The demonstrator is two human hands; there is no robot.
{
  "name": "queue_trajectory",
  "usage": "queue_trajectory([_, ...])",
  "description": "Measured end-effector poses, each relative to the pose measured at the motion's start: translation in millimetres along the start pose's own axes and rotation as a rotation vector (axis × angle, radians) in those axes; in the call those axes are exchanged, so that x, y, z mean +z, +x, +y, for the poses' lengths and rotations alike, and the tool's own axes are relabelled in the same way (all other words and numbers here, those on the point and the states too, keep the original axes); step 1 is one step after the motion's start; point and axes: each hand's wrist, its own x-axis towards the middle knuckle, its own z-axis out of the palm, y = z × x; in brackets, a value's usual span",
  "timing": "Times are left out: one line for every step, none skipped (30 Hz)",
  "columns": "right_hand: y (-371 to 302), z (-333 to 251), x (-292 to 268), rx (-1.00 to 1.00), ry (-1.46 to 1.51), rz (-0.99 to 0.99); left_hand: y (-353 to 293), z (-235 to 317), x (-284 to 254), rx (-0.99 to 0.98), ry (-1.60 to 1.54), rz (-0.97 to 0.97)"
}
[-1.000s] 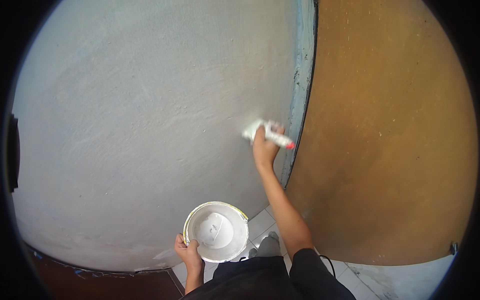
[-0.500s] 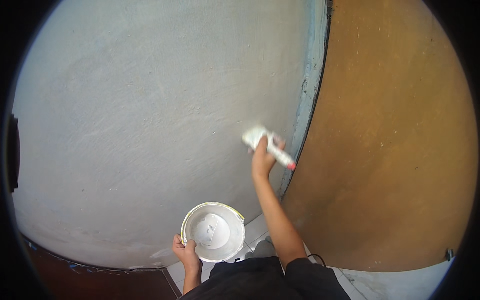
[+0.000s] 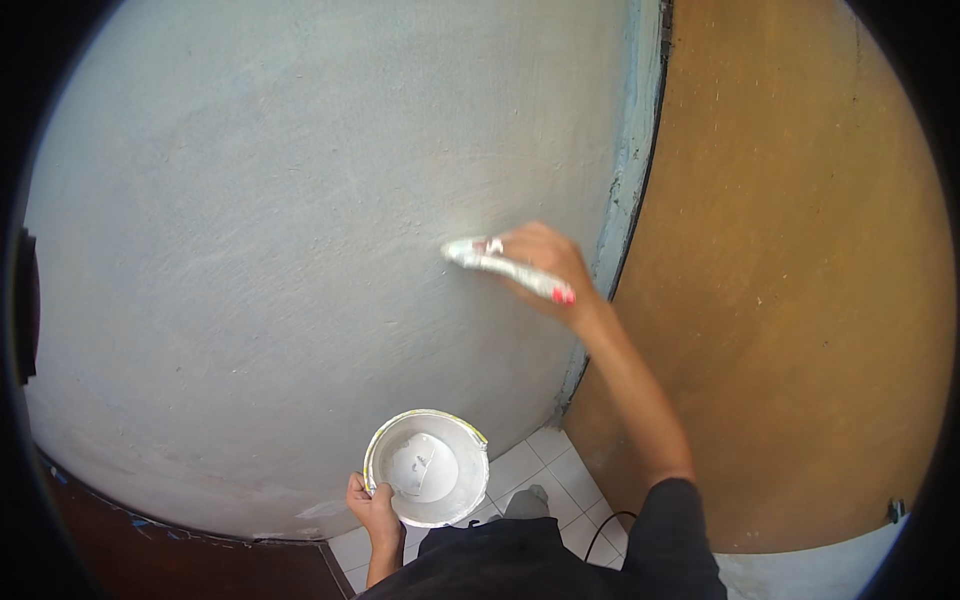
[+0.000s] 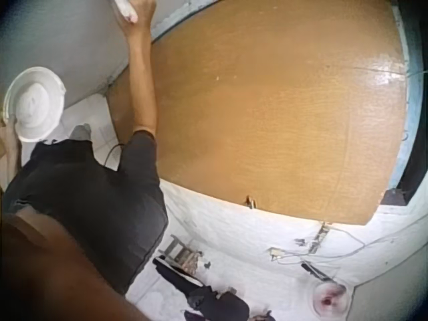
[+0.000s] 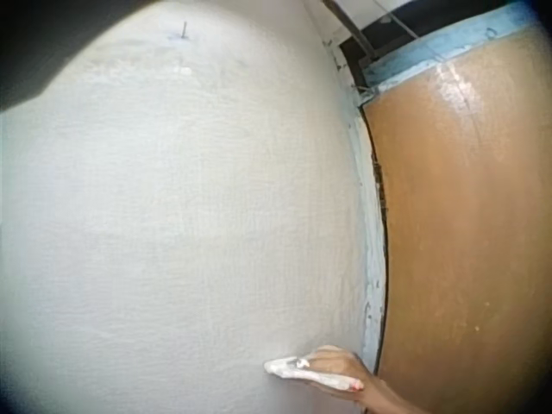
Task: The person paints a wall with a brush, applying white paint from a bucket.
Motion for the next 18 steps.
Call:
queue_trajectory([14.7,13.3,-5.1,-0.09,-0.085,-0.054,1.3,0.0,-0.2,0.012,-0.002,-0.001])
queue_trajectory([36.3,22.1,-15.4,-0.13,-0.095,-0.056,1.3,-0.2,-3.0,0.016,-0.004,0.003])
queue_trajectory([61.5,25.9,-28.2,-0.168,-0.101,-0.059,1.5,-0.5,-7.5,0.02,0.003,0.01])
queue_trajectory([87.8,26.7,-40.0,-0.27,-0.122,0.034,2.8,-0.2,-9.3,0.026,0.008,0.02])
queue_trajectory([113.3,27.2,-60.1,-0.371,-0.154,0.122,2.5,1.2,-4.6,0.028,-0.001,0.018])
queue_trajectory([137.4,32.5,-77.2,-0.401,-0.165,0.186,0.3,3.2,-0.5,0.023,-0.022,0.018])
queue_trajectory([156.5,33.8,-93.6,-0.431,-0.179,0.249,-0.9,4.1,3.4,0.017,-0.045,0.014])
queue_trajectory([170.0,24.9,-104.6,-0.375,-0.241,0.276,-2.0,5.5,3.0,0.017,-0.036,0.022])
queue_trajectory([179.1,18.8,-111.4,-0.32,-0.311,0.301,-2.6,4.5,4.8,0.018,-0.038,0.032])
queue_trajectory([183.6,21.7,-107.5,-0.415,-0.361,0.412,-3.5,4.1,5.5,0.017,-0.041,0.041])
queue_trajectory([177.1,24.0,-98.8,-0.418,-0.355,0.415,-3.6,4.9,5.0,0.02,-0.041,0.047])
queue_trajectory([160.8,25.0,-86.1,-0.43,-0.393,0.401,-3.5,5.3,4.1,0.012,-0.035,0.042])
queue_trajectory([140.8,25.3,-68.9,-0.44,-0.428,0.39,-1.7,5.2,1.9,0.006,-0.027,0.037])
queue_trajectory([114.2,22.7,-45.3,-0.366,-0.372,0.304,0.7,4.2,-0.8,0.012,-0.031,0.04])
queue_trajectory([83.0,17.3,-21.6,-0.296,-0.32,0.215,2.3,1.8,-2.3,-0.009,-0.052,0.035])
queue_trajectory([49.9,13.2,-1.1,-0.294,-0.298,0.125,3.0,-0.1,-3.5,-0.03,-0.07,0.037])
queue_trajectory([23.1,5.9,8.9,-0.294,-0.279,0.032,3.3,-1.8,-1.9,-0.029,-0.08,0.043])
queue_trajectory([5.8,-9.3,15.1,-0.274,-0.205,-0.056,2.5,-3.1,-2.3,-0.044,-0.085,0.037])
